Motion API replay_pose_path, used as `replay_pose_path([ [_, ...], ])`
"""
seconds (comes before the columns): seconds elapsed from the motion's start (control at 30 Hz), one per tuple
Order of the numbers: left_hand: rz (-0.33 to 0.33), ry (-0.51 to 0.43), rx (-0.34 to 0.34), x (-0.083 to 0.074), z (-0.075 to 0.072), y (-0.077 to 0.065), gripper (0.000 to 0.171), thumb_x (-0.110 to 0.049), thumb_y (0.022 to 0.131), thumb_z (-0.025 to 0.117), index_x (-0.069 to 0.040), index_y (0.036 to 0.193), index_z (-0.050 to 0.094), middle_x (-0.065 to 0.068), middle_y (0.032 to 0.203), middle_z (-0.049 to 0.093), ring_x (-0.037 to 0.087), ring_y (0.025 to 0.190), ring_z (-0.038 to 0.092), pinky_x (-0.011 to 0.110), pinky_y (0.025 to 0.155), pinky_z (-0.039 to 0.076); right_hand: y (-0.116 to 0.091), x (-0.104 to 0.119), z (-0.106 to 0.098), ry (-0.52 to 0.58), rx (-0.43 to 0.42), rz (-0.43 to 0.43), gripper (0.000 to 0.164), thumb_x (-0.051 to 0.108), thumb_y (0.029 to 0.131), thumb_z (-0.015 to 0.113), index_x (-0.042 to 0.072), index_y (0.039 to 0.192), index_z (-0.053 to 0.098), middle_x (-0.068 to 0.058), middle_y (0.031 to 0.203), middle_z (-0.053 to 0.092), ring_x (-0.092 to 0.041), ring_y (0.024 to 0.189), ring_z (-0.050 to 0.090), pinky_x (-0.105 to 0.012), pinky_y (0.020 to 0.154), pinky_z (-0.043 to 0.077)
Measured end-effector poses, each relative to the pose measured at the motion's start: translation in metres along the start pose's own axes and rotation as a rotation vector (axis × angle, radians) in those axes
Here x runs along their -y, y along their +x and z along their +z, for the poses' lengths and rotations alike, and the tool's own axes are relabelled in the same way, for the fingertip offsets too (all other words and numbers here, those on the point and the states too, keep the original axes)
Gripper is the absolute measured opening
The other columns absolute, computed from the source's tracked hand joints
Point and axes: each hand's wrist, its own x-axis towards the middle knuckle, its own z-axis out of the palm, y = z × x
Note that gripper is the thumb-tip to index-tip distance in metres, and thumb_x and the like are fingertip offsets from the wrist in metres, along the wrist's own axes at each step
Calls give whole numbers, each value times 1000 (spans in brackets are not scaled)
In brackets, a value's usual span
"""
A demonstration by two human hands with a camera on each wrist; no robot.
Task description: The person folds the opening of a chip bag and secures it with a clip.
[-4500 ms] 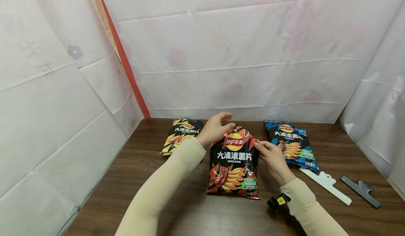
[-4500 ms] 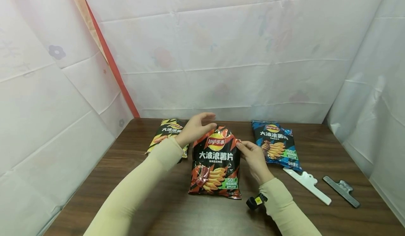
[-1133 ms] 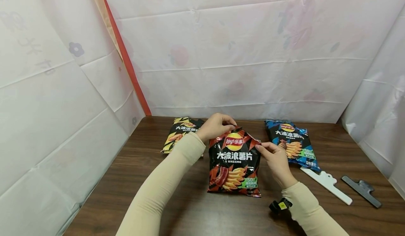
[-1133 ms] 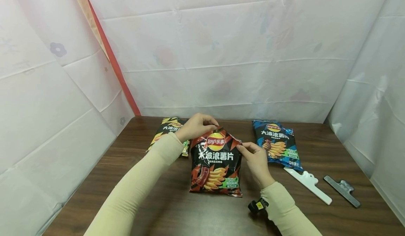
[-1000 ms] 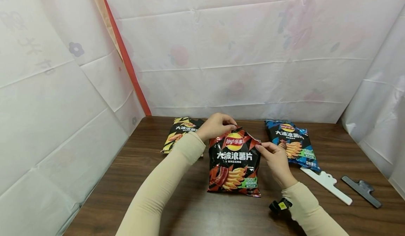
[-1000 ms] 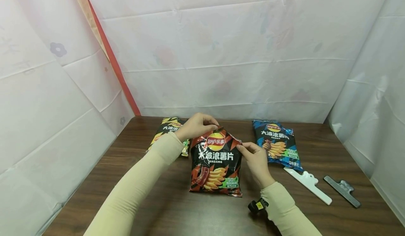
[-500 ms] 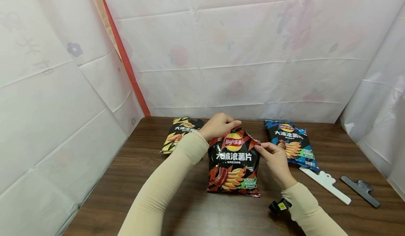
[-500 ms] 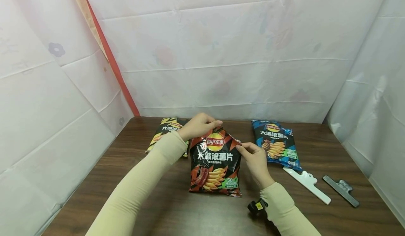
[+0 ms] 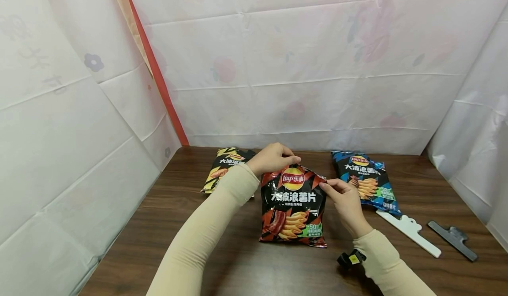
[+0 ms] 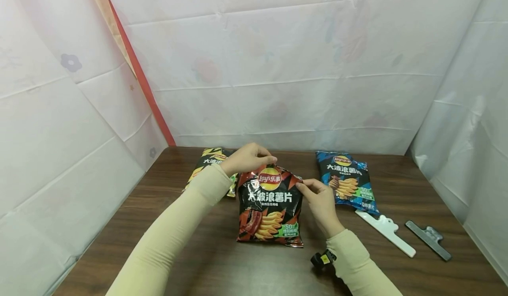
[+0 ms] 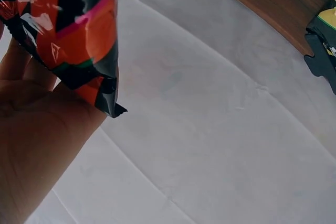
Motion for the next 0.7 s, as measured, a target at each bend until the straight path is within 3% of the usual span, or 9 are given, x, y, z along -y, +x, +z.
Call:
replay_pose_path([
  [0.2,13,3,10,-1,-1,-2,31,-36,100,55,-16,112,75,1,87,68,11,54,46,26,60,42,0,1,-1,-17,13,15,33,32,93,68,1,105,70,14,89,67,-5,86,61,-22,77,51],
  [0.33,38,-2,19,0,0,-2,30,-33,101,56,-13,114,74,5,106,72,10,58,49,26,65,44,-1,2,-2,-8,27,22,33,31,93,68,1,107,68,16,88,67,-5,87,61,-22,77,51],
  [0.43,48,-17,25,1,0,-2,27,-31,101,56,-13,112,74,5,100,73,9,51,43,26,61,42,-2,2,-3,17,39,8,31,27,94,68,0,107,68,16,88,66,-5,85,61,-21,76,51],
  [0.57,56,-33,28,2,1,-4,25,-29,100,57,-14,111,74,5,73,65,8,44,32,25,55,38,-2,2,-4,46,72,4,30,24,94,67,-2,111,67,15,91,67,-4,87,62,-20,77,53],
  [0.7,68,-33,30,3,1,-4,24,-29,100,57,-14,110,73,6,65,60,8,43,31,25,54,36,-2,5,-6,38,110,16,35,28,95,66,1,117,66,15,96,68,-4,92,64,-20,80,53],
])
